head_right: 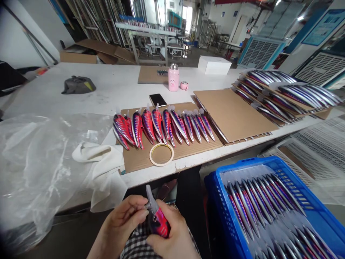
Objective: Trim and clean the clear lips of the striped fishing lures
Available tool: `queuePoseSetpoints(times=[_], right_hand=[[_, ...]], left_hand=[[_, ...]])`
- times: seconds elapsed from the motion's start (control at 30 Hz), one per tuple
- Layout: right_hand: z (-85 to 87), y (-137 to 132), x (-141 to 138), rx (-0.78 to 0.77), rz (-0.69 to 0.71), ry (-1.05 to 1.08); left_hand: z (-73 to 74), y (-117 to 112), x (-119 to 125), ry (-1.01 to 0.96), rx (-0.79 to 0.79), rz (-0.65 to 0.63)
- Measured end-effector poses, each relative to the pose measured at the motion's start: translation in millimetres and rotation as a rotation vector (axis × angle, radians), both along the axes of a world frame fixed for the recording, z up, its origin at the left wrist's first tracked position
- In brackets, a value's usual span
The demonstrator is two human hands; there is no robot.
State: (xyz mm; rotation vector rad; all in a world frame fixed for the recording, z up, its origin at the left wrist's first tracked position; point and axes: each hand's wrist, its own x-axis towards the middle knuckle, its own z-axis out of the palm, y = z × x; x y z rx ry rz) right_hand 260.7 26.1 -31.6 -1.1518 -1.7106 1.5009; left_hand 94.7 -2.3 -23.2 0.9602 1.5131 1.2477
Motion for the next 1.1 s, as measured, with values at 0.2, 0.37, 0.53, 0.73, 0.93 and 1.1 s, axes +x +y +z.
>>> queuePoseSetpoints(times=[0.2,0.37,0.53,0.73,0.93,1.1], right_hand=[[10.4,2,-1,-0.100,0.020,0.069],[-1.5,0,2,0.073,-0.005,-0.073],[-8.6,0,6,0.133,0.011,-0.111],[-3.9,1,5,0.123,-0.055,-0.148],[-15.7,-6,4,0.170,-0.101,-0.153],[-19.4,-6,7,0.221,-0.060,-0.201]], left_hand=[[11.7,1,-3,0.410,0.162,-0.139],[14.2,1,0,0.600,0.166,-0.111],[15.2,1,1,0.581,0.135,-0.126],[14.0,4,4,0.196,0.052,-0.115],[9.5,7,8,0.052,0.037,-0.006],[10.5,8,7,0.068,0.047,-0.018]])
